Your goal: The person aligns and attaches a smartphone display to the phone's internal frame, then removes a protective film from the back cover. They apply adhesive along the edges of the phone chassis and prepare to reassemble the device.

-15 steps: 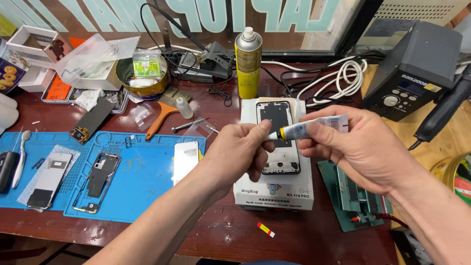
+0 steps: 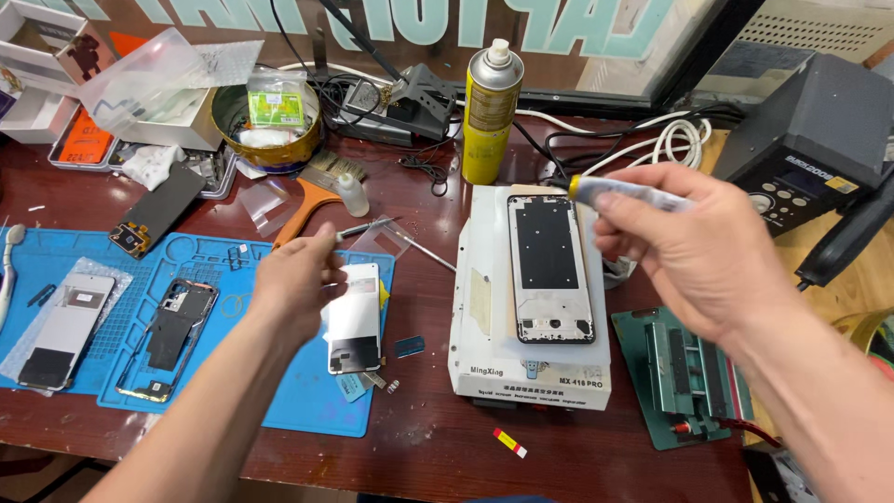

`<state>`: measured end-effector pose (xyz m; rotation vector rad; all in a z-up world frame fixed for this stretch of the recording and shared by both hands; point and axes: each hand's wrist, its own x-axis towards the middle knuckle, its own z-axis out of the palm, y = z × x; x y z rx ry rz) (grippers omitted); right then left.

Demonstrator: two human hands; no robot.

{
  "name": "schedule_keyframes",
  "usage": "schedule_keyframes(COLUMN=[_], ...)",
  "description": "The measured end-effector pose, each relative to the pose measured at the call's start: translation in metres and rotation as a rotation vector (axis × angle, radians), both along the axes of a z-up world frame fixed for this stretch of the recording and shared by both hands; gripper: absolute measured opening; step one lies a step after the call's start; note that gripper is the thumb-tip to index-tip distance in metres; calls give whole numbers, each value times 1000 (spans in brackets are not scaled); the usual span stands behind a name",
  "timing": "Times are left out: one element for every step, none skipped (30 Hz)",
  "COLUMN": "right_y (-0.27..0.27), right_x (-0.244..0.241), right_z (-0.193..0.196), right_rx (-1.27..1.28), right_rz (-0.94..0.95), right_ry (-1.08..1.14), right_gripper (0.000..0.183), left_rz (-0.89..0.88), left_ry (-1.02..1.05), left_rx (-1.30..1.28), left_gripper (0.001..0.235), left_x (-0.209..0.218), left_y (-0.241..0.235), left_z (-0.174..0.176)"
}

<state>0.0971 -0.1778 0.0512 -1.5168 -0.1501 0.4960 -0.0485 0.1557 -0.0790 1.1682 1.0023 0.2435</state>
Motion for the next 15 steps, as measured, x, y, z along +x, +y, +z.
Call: schedule_keyframes(right_y=[-4,-9,-15,-22,-29,-36,-41,-47,-52,-54,-55,-55,-53,-52,-48], right_x=[7,13,19,26,33,40,46,51,56,59,60,60,59,55,49], right_z=[-4,-9,-14,-20,-26,-31,-37,-42,-45,-47,-50,-51,-51,-50,-50], right_rx=[-4,21,44,67,105,144,187,226,269,311,341,372,405,321,239], right_rz=[-56,-70,-91,-113,-126,-139,-151,-146,-141,-137,-126,-115,-104,-126,-140], right_ry=[26,42,57,73,97,121,148,180,208,237,257,277,297,306,318], right_gripper=[20,22,23,24,23,22,21,19,18,18,17,17,17,18,20], left_rz=[70,139,151,163,174,145,117,87,60,33,3,18,32,46,25], left_ry=[85,170,208,246,283,334,387,440,472,503,532,493,450,404,299], left_rx=[31,61,115,168,220,298,380,462,518,575,635,761,888,1015,792], left_gripper=[15,6,8,10,13,14,15,17,18,20,22,26,30,35,26], left_x=[0,1,3,4,6,9,8,6,5,3,2,3,5,9,14], left_y=[19,36,50,62,69,72,76,76,75,73,68,60,51,40,25], left_z=[-19,-38,-55,-69,-83,-93,-100,-104,-103,-98,-90,-80,-66,-50,-32])
